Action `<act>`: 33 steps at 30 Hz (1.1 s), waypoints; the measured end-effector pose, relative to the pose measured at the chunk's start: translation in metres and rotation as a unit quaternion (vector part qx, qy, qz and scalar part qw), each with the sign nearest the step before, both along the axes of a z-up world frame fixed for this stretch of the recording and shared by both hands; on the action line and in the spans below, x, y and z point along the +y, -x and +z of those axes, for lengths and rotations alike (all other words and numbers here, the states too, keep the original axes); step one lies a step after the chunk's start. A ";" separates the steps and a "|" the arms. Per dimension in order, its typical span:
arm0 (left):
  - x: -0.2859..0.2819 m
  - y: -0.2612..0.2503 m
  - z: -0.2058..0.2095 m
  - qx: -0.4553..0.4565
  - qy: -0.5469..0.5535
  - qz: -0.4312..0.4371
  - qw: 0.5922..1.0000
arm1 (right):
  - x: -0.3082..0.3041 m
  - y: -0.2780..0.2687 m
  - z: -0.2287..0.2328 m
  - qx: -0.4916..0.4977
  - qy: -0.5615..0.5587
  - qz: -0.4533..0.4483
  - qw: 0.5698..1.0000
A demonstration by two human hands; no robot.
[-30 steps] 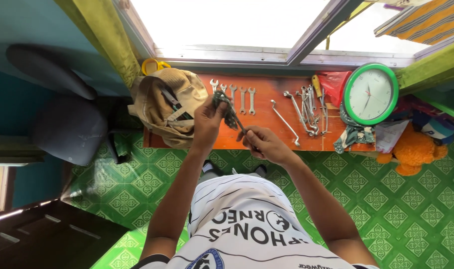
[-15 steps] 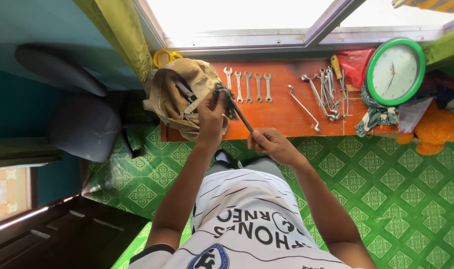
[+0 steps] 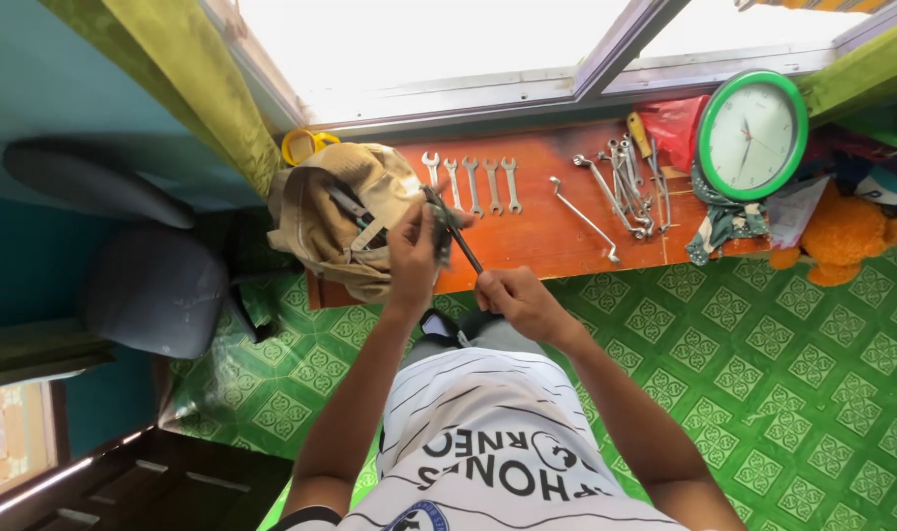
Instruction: Assembling or inspecting a mechanical component using hand tools at a workbench.
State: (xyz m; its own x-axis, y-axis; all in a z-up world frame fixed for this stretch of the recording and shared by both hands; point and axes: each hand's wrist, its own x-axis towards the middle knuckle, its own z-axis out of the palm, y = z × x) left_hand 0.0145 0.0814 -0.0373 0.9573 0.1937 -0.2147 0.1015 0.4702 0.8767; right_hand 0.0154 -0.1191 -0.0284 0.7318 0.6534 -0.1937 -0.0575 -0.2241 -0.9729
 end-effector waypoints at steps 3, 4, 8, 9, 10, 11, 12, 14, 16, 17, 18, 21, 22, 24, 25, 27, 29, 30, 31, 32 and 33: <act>-0.025 0.002 0.008 -0.206 -0.103 -0.091 0.969 | 0.005 -0.013 0.003 -0.033 0.047 -0.061 0.996; -0.029 0.002 0.004 -0.209 -0.103 -0.091 0.968 | 0.006 -0.018 0.005 -0.037 0.047 -0.062 0.996; -0.034 -0.008 -0.009 -0.137 -0.105 -0.077 0.982 | 0.007 -0.037 0.022 -0.097 0.040 -0.138 0.985; -0.033 -0.012 -0.011 -0.119 -0.075 -0.054 0.989 | 0.007 -0.039 0.028 -0.086 0.066 -0.160 0.981; -0.031 -0.014 -0.001 -0.118 -0.074 -0.051 0.989 | 0.004 -0.042 0.026 -0.085 0.067 -0.157 0.982; -0.029 -0.016 0.009 -0.103 -0.069 -0.065 0.990 | 0.001 -0.045 0.024 -0.098 0.048 -0.182 0.977; -0.026 -0.020 0.019 -0.090 -0.064 -0.078 0.991 | -0.002 -0.049 0.022 -0.113 0.029 -0.206 0.972; -0.034 -0.025 0.010 -0.069 -0.045 -0.054 0.995 | -0.009 -0.057 0.022 -0.112 0.008 -0.195 0.974; -0.041 -0.027 0.007 -0.048 -0.027 -0.031 0.998 | -0.012 -0.062 0.028 -0.111 -0.014 -0.186 0.976; -0.044 -0.028 0.009 -0.049 -0.027 -0.021 0.998 | -0.012 -0.064 0.034 -0.111 0.001 -0.181 0.977; -0.048 -0.029 0.010 -0.050 -0.027 -0.012 0.998 | -0.012 -0.065 0.039 -0.110 0.016 -0.175 0.978; -0.054 -0.036 0.035 -0.146 -0.095 0.020 0.985 | -0.020 -0.076 0.019 -0.102 0.021 -0.192 0.976; -0.055 -0.035 0.030 -0.144 -0.095 0.025 0.985 | -0.023 -0.081 0.020 -0.100 0.021 -0.187 0.977; -0.056 -0.036 0.020 -0.033 -0.047 0.014 0.998 | -0.031 -0.090 0.020 -0.093 -0.005 -0.181 0.979; -0.055 -0.039 0.014 -0.032 -0.047 0.019 0.998 | -0.036 -0.096 0.019 -0.092 -0.006 -0.177 0.980; -0.052 -0.043 0.003 0.006 -0.061 0.007 0.998 | -0.044 -0.106 0.017 -0.076 -0.052 -0.166 0.982; -0.049 -0.041 -0.013 0.005 -0.088 0.020 0.996 | -0.048 -0.111 0.030 -0.077 -0.061 -0.177 0.979; -0.047 -0.041 -0.022 0.001 -0.115 0.029 0.993 | -0.050 -0.113 0.036 -0.079 -0.071 -0.191 0.976; -0.049 -0.040 -0.012 0.003 -0.116 0.032 0.993 | -0.052 -0.116 0.039 -0.078 -0.071 -0.187 0.977; -0.050 -0.040 -0.002 -0.002 -0.189 0.057 0.980 | -0.053 -0.118 0.041 -0.103 -0.009 -0.189 0.977; -0.052 -0.040 0.008 -0.007 -0.261 0.081 0.962 | -0.055 -0.120 0.043 -0.129 0.054 -0.189 0.972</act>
